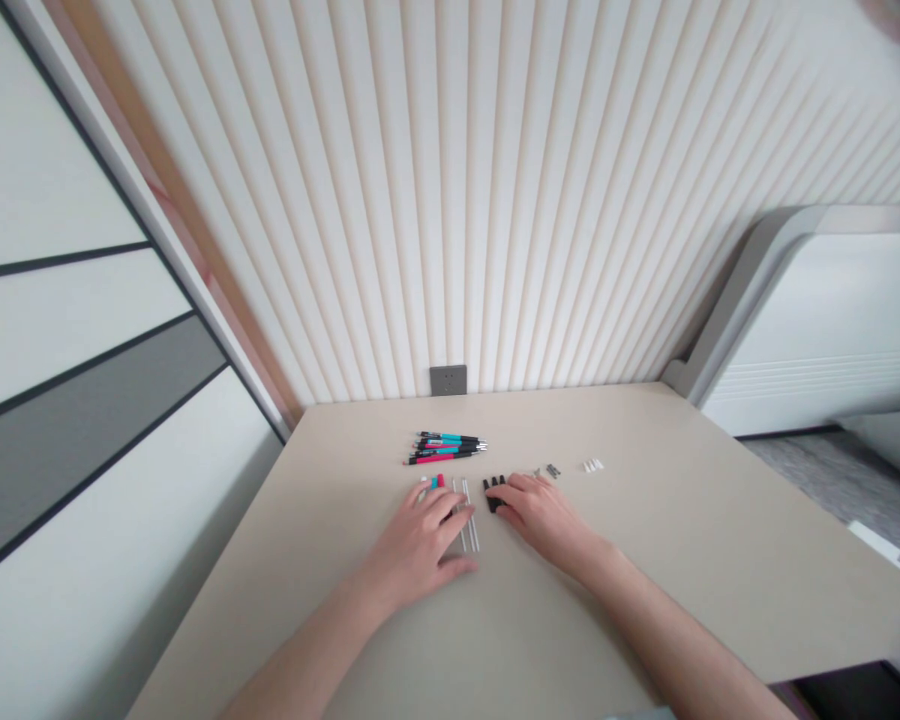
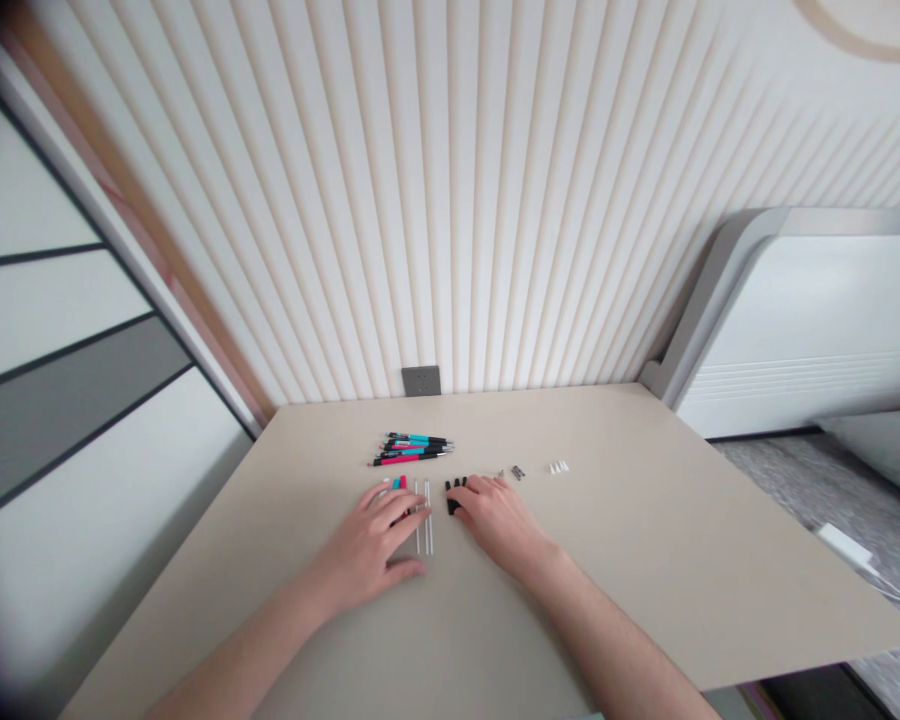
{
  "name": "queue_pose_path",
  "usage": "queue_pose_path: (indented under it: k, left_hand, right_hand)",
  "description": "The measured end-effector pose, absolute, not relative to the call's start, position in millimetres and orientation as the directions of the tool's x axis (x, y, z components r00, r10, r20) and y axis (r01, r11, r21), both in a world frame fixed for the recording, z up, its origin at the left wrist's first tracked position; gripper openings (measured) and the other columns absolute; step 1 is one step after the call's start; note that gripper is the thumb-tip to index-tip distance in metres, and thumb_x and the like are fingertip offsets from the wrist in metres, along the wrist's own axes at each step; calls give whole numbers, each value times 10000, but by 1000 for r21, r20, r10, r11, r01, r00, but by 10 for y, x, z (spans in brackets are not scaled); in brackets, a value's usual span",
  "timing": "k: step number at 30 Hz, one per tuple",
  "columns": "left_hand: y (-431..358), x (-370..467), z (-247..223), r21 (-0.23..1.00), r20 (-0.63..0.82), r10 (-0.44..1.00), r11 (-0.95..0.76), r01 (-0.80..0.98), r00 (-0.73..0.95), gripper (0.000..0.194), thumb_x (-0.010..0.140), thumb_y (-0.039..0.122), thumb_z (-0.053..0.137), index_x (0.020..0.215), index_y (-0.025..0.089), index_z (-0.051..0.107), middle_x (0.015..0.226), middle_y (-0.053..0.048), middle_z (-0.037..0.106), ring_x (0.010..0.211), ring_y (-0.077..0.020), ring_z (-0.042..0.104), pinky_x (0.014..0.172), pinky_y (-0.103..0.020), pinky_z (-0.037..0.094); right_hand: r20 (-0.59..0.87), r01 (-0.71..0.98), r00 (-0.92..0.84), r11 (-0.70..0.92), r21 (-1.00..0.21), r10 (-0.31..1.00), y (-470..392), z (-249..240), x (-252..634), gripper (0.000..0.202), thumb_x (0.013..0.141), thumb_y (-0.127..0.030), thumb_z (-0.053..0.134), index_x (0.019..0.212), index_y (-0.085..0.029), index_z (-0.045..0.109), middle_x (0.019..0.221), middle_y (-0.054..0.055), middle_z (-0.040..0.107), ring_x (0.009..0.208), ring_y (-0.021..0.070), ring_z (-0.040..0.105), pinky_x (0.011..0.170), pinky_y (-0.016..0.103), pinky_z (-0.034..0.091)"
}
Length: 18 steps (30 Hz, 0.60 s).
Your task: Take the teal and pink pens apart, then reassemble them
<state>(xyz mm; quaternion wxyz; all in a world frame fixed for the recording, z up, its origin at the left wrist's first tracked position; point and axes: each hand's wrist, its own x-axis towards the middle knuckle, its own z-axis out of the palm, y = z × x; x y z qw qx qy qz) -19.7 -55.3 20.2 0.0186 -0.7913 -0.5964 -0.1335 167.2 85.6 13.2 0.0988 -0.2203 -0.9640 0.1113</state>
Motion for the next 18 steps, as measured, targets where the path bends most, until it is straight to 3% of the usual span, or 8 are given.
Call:
queue_pose_path:
  k: [4,9,13,18]
  left_hand:
    - [-603,-297,277,133,230,947,-258,957,223,528,808,569,637,1200,219,579,1098,-66,626,1067,-253,563,1039,-471,354]
    - [-597,-331,266,141,222,950,-253,957,218,338,885,423,603,1158,224,607,1128,-54,630,1096,-240,546,1021,-451,358]
    - [-591,-335,222,148,234,946,-261,954,222,211,885,340,614,1057,221,641,1166,-47,631,1114,-235,543,1028,-446,346]
    - [-588,-329,206,148,255,941,-264,953,222,227,873,349,630,1058,218,638,1118,-41,653,1107,-226,554,1042,-439,339]
  right_hand:
    - [179,343,-901,901,-266,396,842,138,1682,237,929,-249,553,1155,-257,625,943,33,628,914,183,603,805,294,393]
    - [192,198,-947,937,-288,259,753,111,1658,249,933,-352,553,1159,-272,624,915,29,618,868,173,589,784,297,375]
    - [187,126,-964,942,-310,191,689,64,1622,232,945,-359,539,1122,-257,649,914,32,628,874,162,591,780,290,364]
    - [197,118,-963,948,-295,182,679,27,1596,218,960,-341,516,1091,-248,663,896,32,632,881,155,595,767,284,363]
